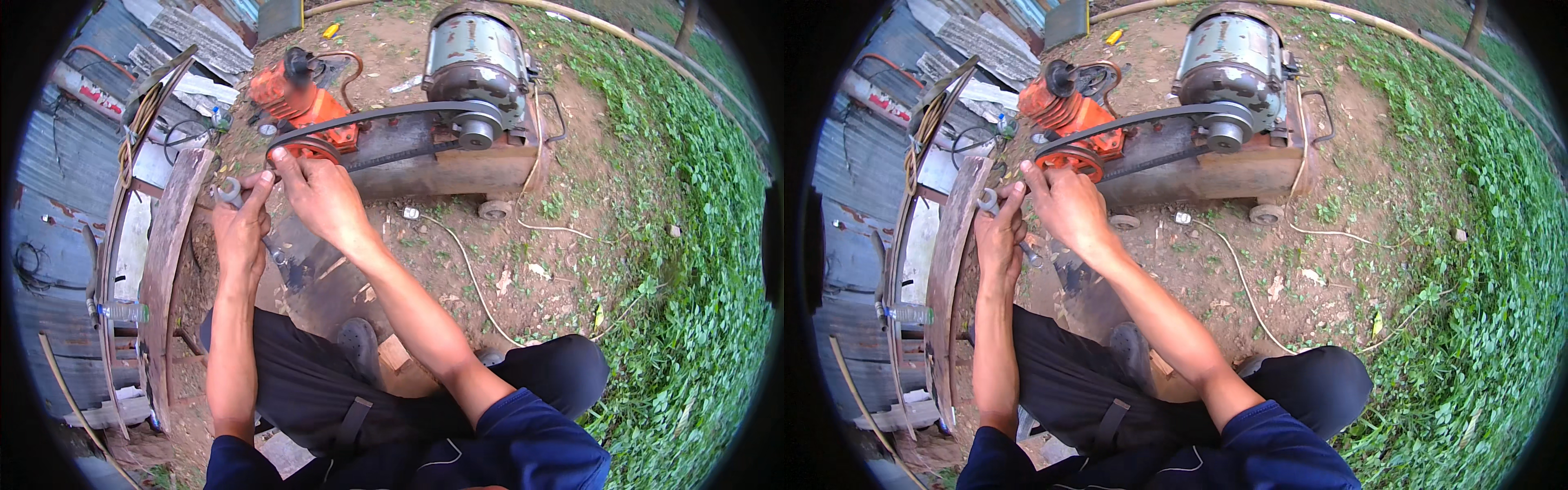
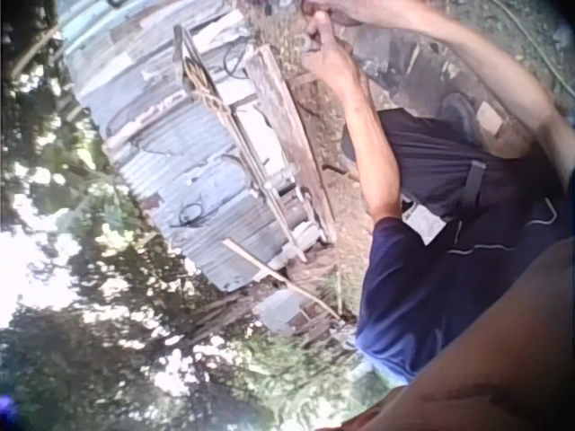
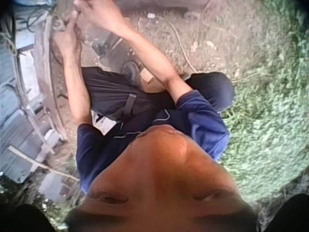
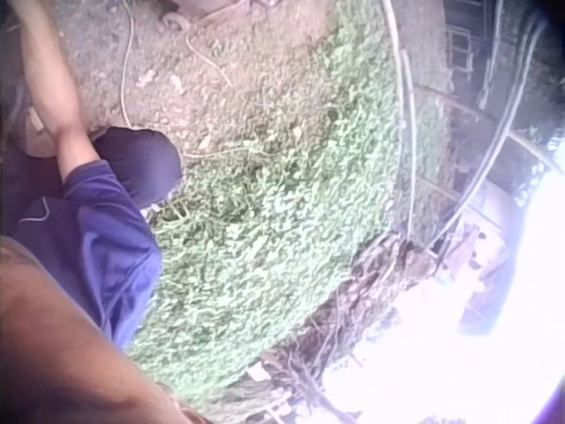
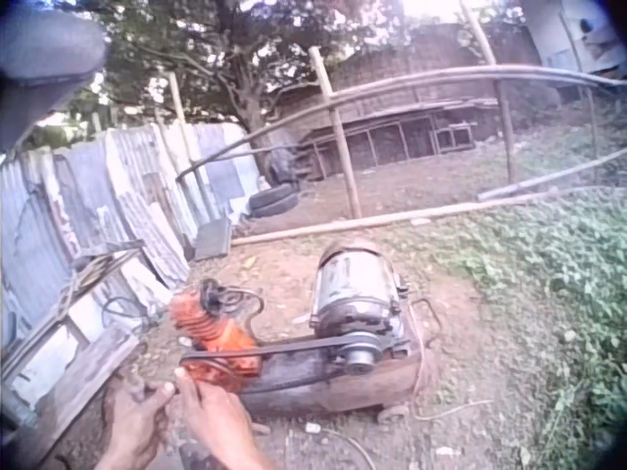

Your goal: The person works on a motor and air compressor assembly, using a wrench to tighten or loosen bolts on the pump and motor housing.

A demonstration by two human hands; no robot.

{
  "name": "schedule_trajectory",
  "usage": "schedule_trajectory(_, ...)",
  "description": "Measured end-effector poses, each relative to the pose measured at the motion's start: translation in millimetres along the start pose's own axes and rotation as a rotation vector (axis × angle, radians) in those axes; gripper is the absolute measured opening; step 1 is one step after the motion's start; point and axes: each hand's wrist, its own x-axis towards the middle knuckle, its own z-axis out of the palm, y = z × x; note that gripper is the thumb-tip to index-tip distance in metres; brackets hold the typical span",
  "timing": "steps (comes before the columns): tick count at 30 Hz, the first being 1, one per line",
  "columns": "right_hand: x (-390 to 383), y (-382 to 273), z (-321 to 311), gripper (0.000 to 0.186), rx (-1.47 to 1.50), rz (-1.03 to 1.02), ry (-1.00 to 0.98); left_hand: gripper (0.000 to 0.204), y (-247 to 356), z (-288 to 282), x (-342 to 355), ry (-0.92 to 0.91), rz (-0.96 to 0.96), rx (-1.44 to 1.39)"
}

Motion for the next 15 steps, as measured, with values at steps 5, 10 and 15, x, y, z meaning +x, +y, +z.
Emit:
schedule_trajectory(5,-6.9,11.2,31.0,0.05,-0.125,-0.04,-0.191,0.027,-2.4,-35.0,6.1,-0.07,-0.1,-0.17)
schedule_trajectory(10,-15.9,30.6,65.1,0.047,-0.041,-0.067,-0.503,0.023,-23.2,-51.1,18.5,-0.051,-0.137,-0.389)
schedule_trajectory(15,-27.5,24.0,95.9,0.021,0.111,0.008,-0.604,0.023,-25.2,-87.6,20.5,0.002,-0.188,-0.518)
